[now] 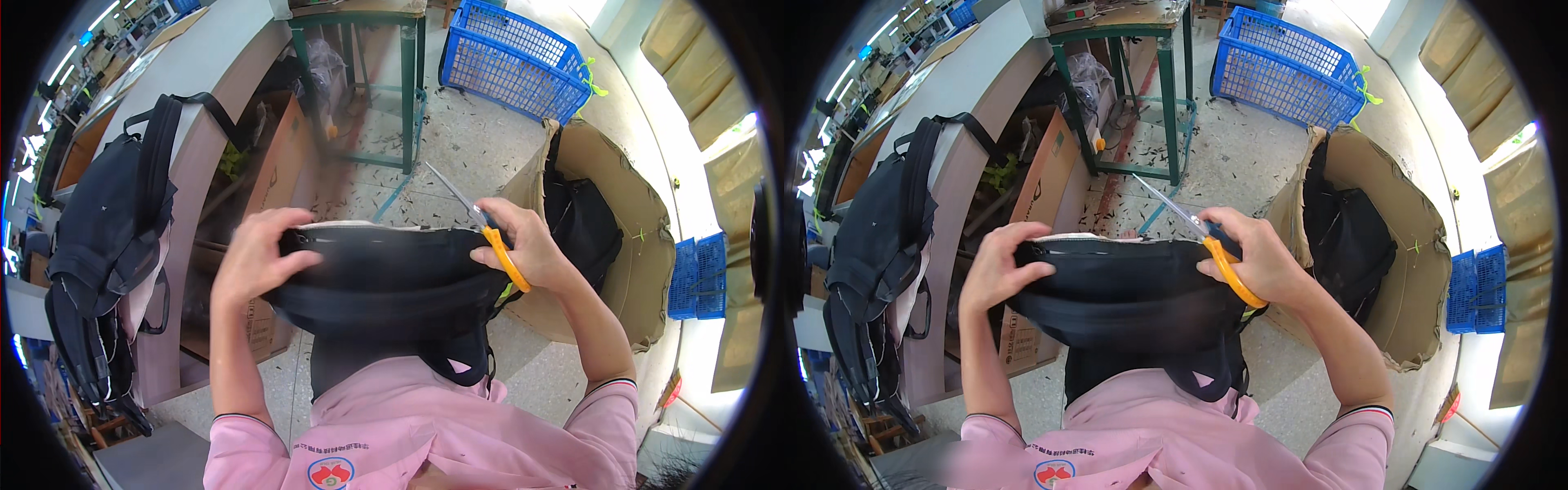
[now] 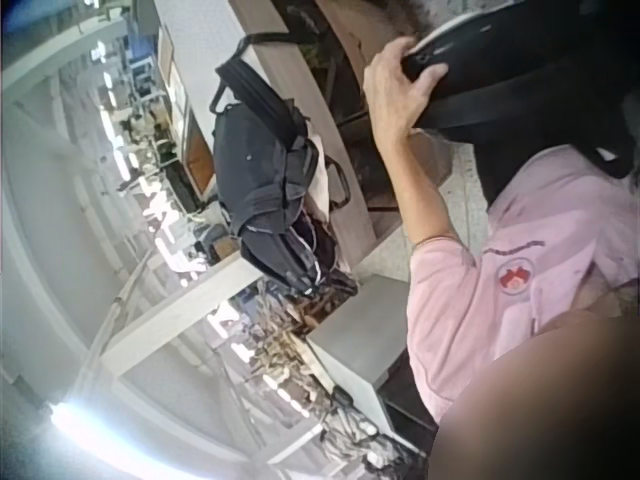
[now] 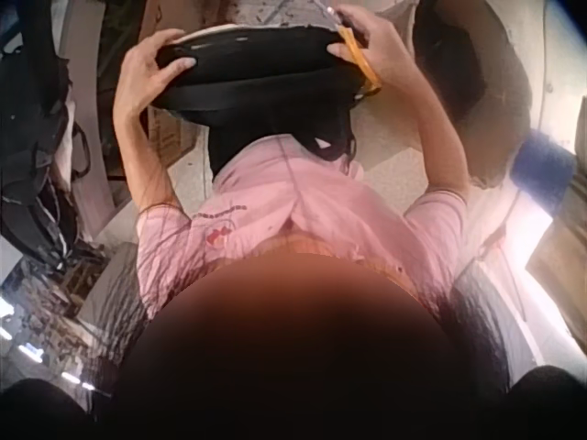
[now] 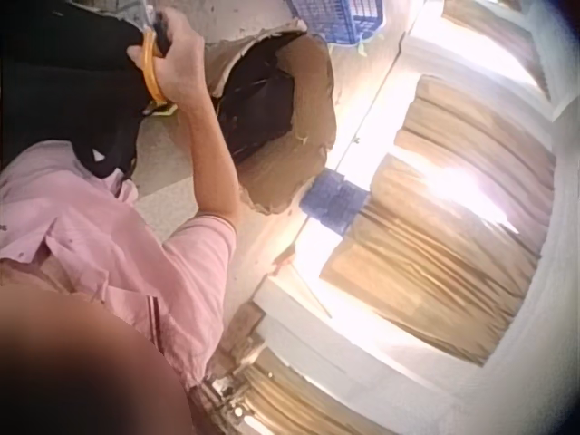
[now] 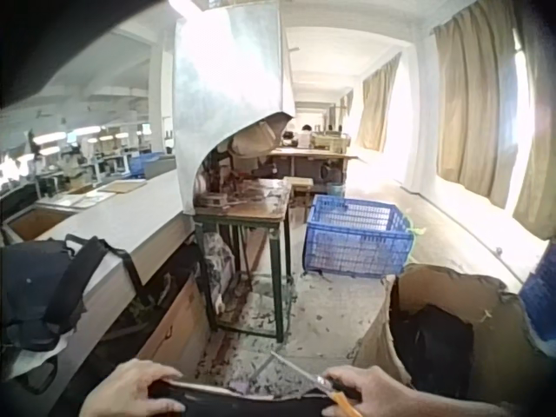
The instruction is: Trim excess fabric and threads from black backpack panels using scissors.
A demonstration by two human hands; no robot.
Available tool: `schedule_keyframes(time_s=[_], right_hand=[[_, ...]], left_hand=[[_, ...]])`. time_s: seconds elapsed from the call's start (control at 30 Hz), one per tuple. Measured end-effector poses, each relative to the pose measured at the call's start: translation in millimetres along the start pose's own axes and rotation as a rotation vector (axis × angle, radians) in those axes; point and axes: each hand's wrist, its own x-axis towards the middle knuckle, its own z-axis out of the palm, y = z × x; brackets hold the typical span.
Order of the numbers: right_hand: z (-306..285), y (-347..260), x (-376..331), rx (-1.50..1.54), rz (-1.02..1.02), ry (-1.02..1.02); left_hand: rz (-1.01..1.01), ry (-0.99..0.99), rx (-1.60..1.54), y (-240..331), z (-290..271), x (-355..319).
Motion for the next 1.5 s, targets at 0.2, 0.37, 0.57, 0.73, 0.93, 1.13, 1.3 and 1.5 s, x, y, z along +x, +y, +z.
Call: schedule_keyframes(time_s=[0.2, 0.37, 0.57, 0.73, 0.93, 1.13, 1.3, 1.5], right_hand=[[1.4, 2.2, -14.7, 0.094, 0.126, -0.012], [-6.4, 3.5, -19.2, 0.085, 0.073, -0.016], [-38.8, -22.2, -14.9, -0.055, 0.187, -0.245], [-48.3, -30.4, -5.5, -0.530, -0.027, -0.313], [-47.8, -38.9, 10.0, -0.724, -0.120, -0.414], [-36.5, -58.2, 30.3, -0.730, -0.168, -0.511], [-24.2, -54.6, 36.2, -0.702, -0.248, -0.497], [-20.7, -53.2, 37.4, -0.672, -0.262, -0.497]], left_hand=[[-0.250, 0.194, -0.486, -37.4, 1.3, -36.7], [-0.198, 0.454, -0.659, -39.8, 23.3, -29.5], [-0.090, 0.512, -0.708, -37.8, 25.8, -32.2], [-0.103, 0.525, -0.765, -35.9, 24.4, -35.6], [-0.113, 0.520, -0.804, -34.4, 23.9, -34.7], [-0.101, 0.538, -0.769, -34.1, 23.5, -39.9], [-0.134, 0.543, -0.790, -35.3, 23.0, -43.9], [-0.164, 0.561, -0.786, -34.9, 23.5, -49.3]])
